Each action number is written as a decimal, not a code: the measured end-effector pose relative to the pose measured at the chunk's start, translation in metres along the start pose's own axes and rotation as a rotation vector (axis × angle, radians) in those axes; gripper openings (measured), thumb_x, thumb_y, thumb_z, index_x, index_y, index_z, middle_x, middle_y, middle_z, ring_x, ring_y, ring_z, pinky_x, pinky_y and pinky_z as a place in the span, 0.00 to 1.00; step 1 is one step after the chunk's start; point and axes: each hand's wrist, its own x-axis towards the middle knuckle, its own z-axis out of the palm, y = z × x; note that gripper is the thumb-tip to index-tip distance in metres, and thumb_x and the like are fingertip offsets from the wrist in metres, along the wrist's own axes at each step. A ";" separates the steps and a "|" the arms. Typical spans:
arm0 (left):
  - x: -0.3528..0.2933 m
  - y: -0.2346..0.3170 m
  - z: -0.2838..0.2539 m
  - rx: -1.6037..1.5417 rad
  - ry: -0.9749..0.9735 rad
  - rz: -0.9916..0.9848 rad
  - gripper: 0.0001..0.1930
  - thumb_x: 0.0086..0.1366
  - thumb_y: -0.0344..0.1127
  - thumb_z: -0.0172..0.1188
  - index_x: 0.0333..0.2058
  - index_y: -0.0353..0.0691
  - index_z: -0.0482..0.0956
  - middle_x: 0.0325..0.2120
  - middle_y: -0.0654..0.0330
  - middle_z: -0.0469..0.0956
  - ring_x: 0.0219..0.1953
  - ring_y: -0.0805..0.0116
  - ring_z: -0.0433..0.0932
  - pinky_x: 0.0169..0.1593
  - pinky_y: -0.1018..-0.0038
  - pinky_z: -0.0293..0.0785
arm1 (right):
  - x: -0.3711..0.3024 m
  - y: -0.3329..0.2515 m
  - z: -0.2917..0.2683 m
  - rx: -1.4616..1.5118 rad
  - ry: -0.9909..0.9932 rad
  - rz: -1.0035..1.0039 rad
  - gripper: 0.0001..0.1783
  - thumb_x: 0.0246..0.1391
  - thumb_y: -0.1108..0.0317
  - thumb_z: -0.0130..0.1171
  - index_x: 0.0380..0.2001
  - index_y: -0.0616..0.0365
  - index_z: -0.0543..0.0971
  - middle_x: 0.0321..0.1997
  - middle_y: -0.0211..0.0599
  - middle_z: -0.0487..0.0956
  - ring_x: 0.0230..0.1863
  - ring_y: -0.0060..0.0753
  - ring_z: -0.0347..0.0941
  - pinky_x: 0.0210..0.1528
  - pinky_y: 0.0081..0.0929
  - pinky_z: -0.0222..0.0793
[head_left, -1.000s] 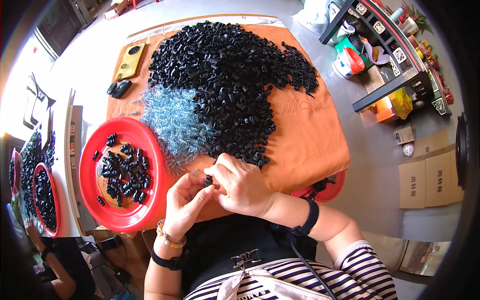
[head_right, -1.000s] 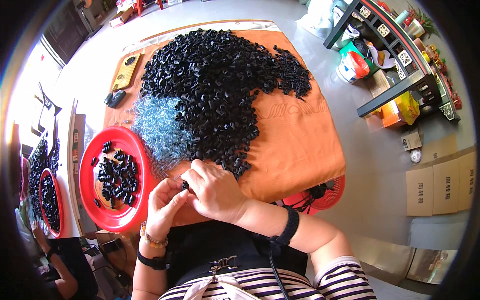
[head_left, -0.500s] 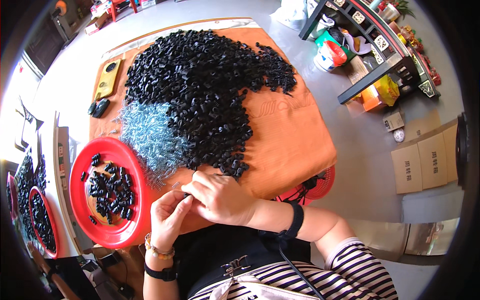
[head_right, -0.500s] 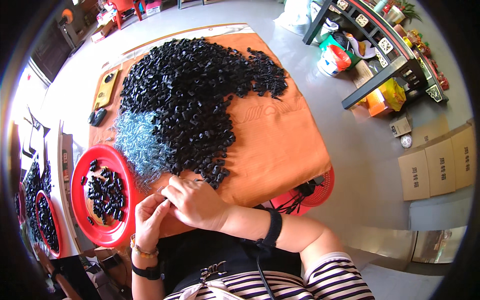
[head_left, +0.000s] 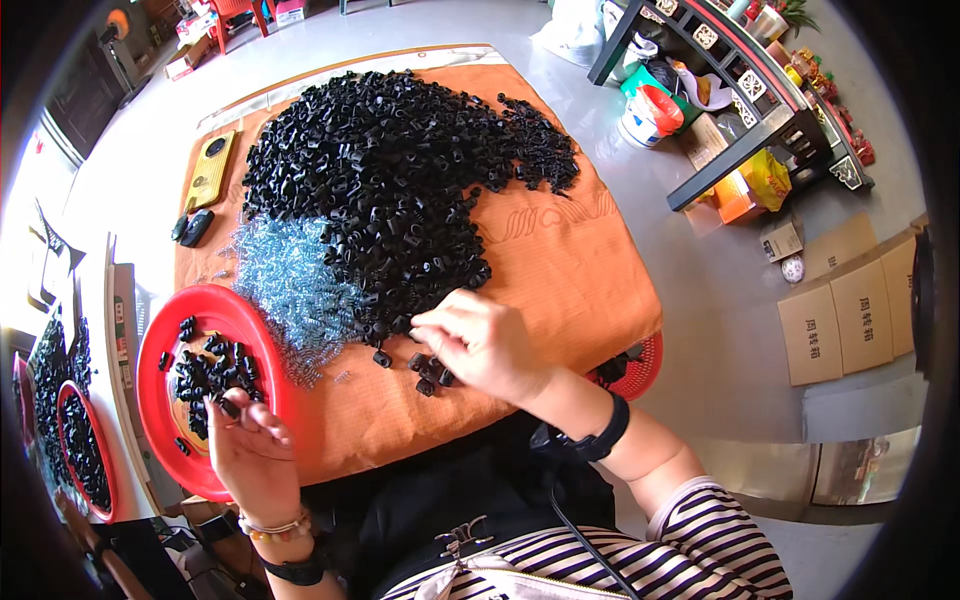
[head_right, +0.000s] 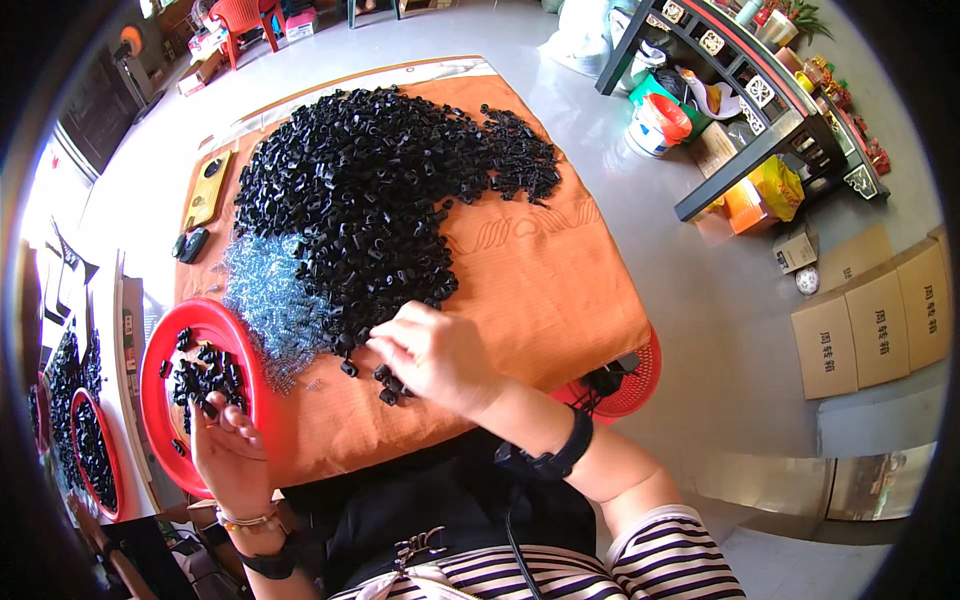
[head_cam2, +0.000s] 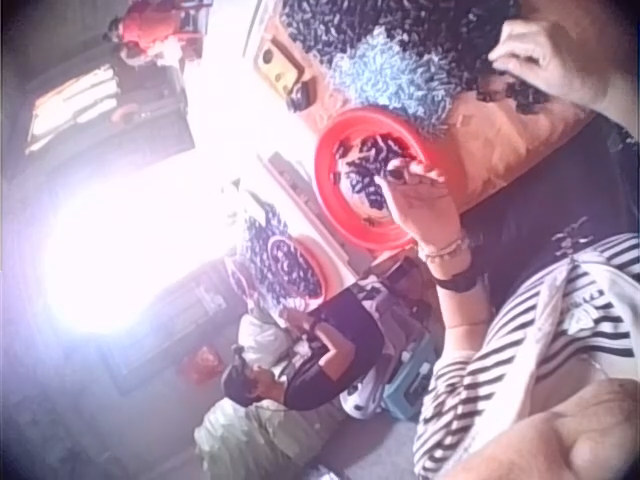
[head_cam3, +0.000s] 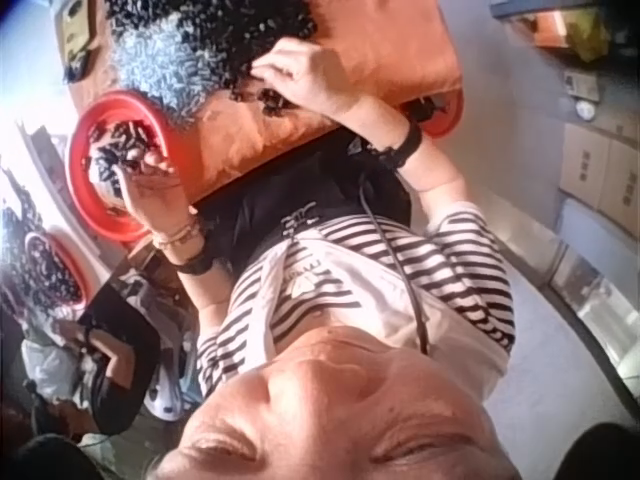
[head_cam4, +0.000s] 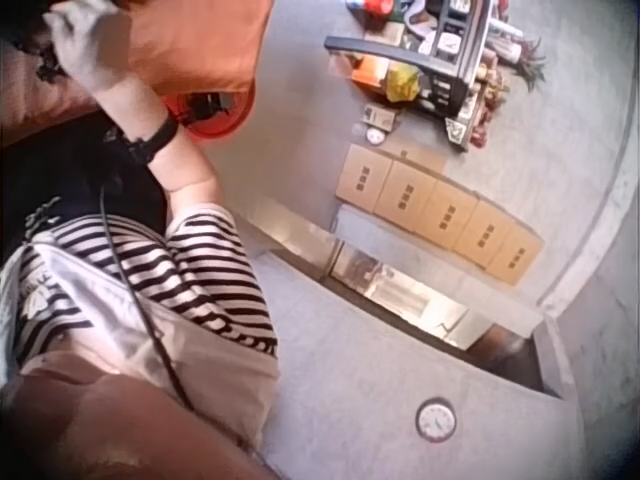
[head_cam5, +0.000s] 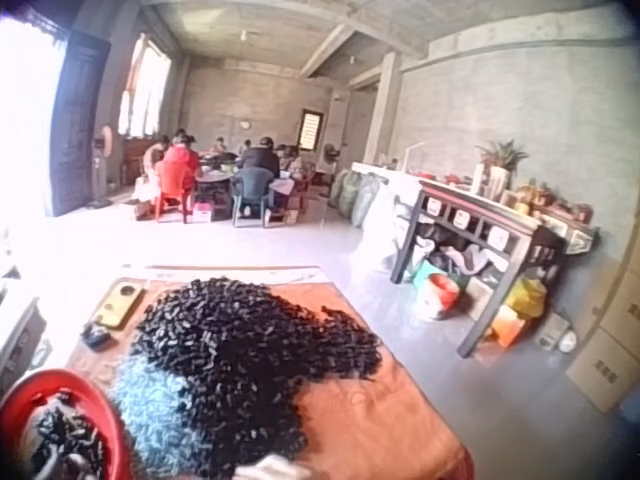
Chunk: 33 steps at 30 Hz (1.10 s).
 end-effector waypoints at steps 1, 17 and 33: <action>0.002 0.006 -0.006 -0.001 0.002 0.001 0.21 0.74 0.54 0.45 0.45 0.41 0.74 0.27 0.63 0.78 0.29 0.69 0.78 0.31 0.75 0.77 | 0.001 0.005 -0.004 -0.030 0.026 0.038 0.03 0.52 0.67 0.66 0.29 0.52 0.83 0.27 0.33 0.78 0.25 0.37 0.77 0.26 0.32 0.72; 0.007 0.006 -0.007 -0.090 -0.069 0.233 0.33 0.72 0.60 0.43 0.68 0.47 0.52 0.50 0.40 0.77 0.42 0.53 0.83 0.40 0.62 0.85 | 0.023 0.045 -0.006 -0.307 0.016 0.023 0.15 0.51 0.73 0.63 0.45 0.53 0.80 0.35 0.35 0.78 0.28 0.37 0.77 0.30 0.32 0.74; -0.009 -0.041 0.035 0.755 -0.250 0.038 0.08 0.69 0.27 0.57 0.45 0.33 0.76 0.29 0.62 0.80 0.29 0.80 0.77 0.35 0.83 0.74 | 0.021 0.045 -0.012 -0.354 0.021 0.003 0.04 0.50 0.72 0.61 0.31 0.53 0.78 0.31 0.34 0.77 0.27 0.40 0.78 0.28 0.34 0.74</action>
